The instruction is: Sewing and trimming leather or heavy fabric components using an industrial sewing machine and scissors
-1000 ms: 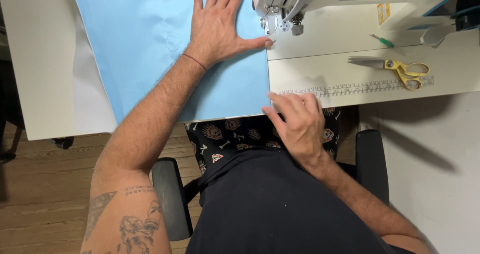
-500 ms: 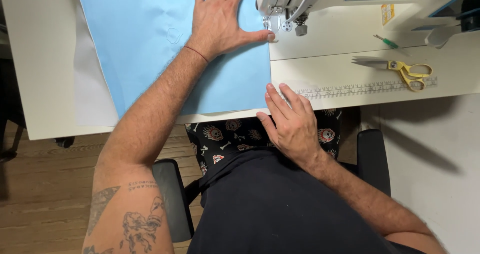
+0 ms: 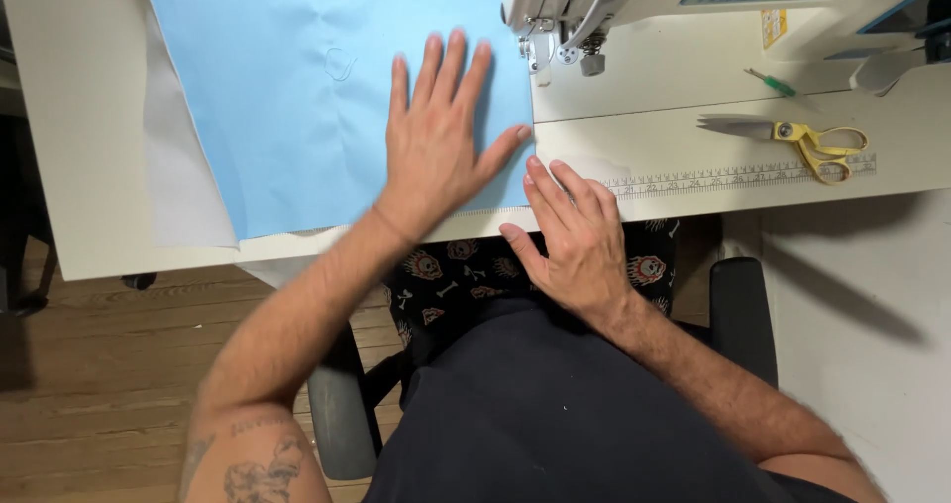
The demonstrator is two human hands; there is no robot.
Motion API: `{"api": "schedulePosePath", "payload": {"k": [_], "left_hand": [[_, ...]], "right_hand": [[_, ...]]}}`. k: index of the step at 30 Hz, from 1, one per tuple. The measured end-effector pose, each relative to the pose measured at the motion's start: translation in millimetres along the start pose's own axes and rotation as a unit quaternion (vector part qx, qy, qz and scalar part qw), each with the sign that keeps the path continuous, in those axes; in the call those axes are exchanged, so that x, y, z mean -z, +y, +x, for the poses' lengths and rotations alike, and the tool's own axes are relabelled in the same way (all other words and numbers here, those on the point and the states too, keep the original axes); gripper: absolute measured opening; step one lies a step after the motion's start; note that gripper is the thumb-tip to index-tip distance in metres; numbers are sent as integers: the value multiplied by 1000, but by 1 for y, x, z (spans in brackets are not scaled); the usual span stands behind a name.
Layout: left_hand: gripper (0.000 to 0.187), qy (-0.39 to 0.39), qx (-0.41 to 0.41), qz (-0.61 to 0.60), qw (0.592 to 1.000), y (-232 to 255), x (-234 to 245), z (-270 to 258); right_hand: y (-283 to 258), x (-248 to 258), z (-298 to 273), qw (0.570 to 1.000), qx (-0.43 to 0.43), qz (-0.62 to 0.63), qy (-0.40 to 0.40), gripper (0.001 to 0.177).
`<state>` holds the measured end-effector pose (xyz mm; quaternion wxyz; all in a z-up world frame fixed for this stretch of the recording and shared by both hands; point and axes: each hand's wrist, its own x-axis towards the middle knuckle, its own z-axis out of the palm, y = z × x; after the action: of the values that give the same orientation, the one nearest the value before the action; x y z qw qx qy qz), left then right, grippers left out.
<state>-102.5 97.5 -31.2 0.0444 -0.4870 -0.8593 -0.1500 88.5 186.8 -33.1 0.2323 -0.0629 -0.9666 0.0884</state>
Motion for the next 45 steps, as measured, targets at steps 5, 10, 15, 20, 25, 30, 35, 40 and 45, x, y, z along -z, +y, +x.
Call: {"api": "schedulePosePath", "payload": {"k": [5, 10, 15, 20, 25, 30, 35, 40, 45], "left_hand": [[74, -4, 14, -16, 1000, 4, 6, -30], [85, -19, 23, 13, 999, -9, 5, -37], [85, -22, 16, 10, 1000, -12, 6, -33], [88, -31, 16, 18, 999, -15, 3, -30], [90, -18, 12, 12, 1000, -19, 2, -28], [90, -23, 14, 6, 1000, -22, 3, -22], [90, -15, 15, 5, 1000, -24, 1, -18], [90, -26, 13, 7, 1000, -28, 0, -13], [90, -32, 16, -4, 999, -31, 1, -6]], "right_hand": [[2, -1, 1, 1000, -11, 14, 1, 51], [3, -3, 4, 1000, -11, 7, -2, 55], [3, -3, 8, 1000, -4, -9, -3, 59], [4, -5, 9, 1000, -7, -15, 0, 60], [4, -7, 11, 1000, -15, -4, -6, 62], [5, -9, 14, 1000, -15, -21, -11, 64], [5, -9, 18, 999, -17, -42, -18, 69], [8, -12, 21, 999, -15, -32, -20, 72], [8, -14, 26, 999, -16, -41, -20, 76]]}}
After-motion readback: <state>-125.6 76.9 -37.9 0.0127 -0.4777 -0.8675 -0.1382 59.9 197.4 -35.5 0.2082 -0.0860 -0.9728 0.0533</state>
